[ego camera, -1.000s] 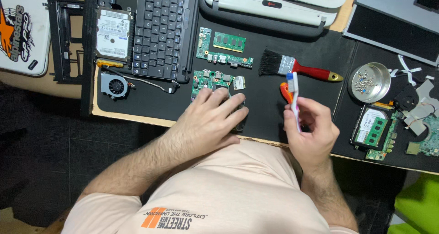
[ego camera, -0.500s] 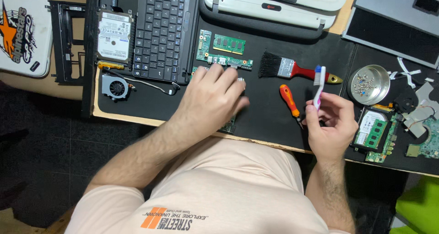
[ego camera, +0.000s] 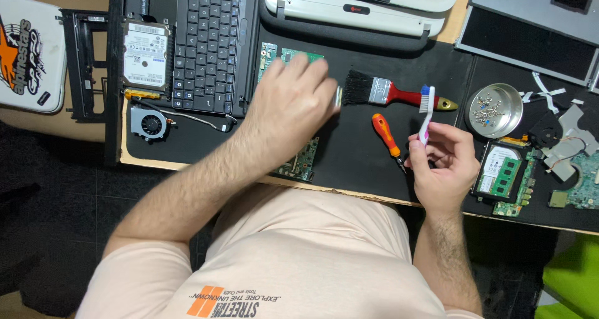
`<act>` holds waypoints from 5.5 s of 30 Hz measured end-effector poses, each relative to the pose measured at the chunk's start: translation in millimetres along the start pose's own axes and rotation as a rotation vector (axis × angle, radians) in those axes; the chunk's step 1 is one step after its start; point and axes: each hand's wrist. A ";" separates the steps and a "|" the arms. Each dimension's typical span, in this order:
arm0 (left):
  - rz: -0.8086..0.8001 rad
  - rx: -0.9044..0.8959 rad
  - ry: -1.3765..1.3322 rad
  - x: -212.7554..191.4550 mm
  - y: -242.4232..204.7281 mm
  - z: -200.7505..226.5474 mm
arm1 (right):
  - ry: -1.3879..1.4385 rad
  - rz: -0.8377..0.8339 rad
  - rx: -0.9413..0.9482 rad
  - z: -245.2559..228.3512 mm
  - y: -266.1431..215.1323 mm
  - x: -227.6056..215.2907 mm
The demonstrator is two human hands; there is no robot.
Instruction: The person cleans various disassembled laptop components on a workbench. They use a toothbrush to scrub a green circuit board, then switch to a larger brush to dust a RAM stick. They continue by brushing a hard drive and a small fan component.
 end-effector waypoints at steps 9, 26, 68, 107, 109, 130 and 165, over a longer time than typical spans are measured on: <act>0.013 -0.007 0.259 58.4 37.9 -26.5 | -0.142 -0.002 0.058 -32.1 2.0 8.5; -0.416 0.112 -0.114 -53.2 -54.8 15.0 | -0.547 -0.173 -0.171 -44.8 13.3 -5.9; -0.110 -0.808 0.195 -134.4 -187.4 -73.0 | -0.651 -0.323 -0.322 -62.8 7.6 15.4; -0.029 0.079 -0.224 3.2 -49.0 88.3 | 0.685 0.142 0.244 3.7 -33.9 21.7; -0.021 0.092 -0.215 11.8 -56.3 89.2 | 0.667 0.145 0.240 4.1 -34.0 22.2; 0.146 0.163 -0.227 22.6 -58.9 93.7 | 0.642 0.140 0.184 10.2 -31.1 24.6; -0.149 0.167 -0.206 -22.1 -87.5 -2.1 | 0.543 0.121 0.251 14.9 -31.8 16.2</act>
Point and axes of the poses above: each hand's wrist, its own y-axis towards the middle knuckle, its own x-axis out of the palm, z = x × y, and after that the axes turned 5 degrees about -x, right-handed
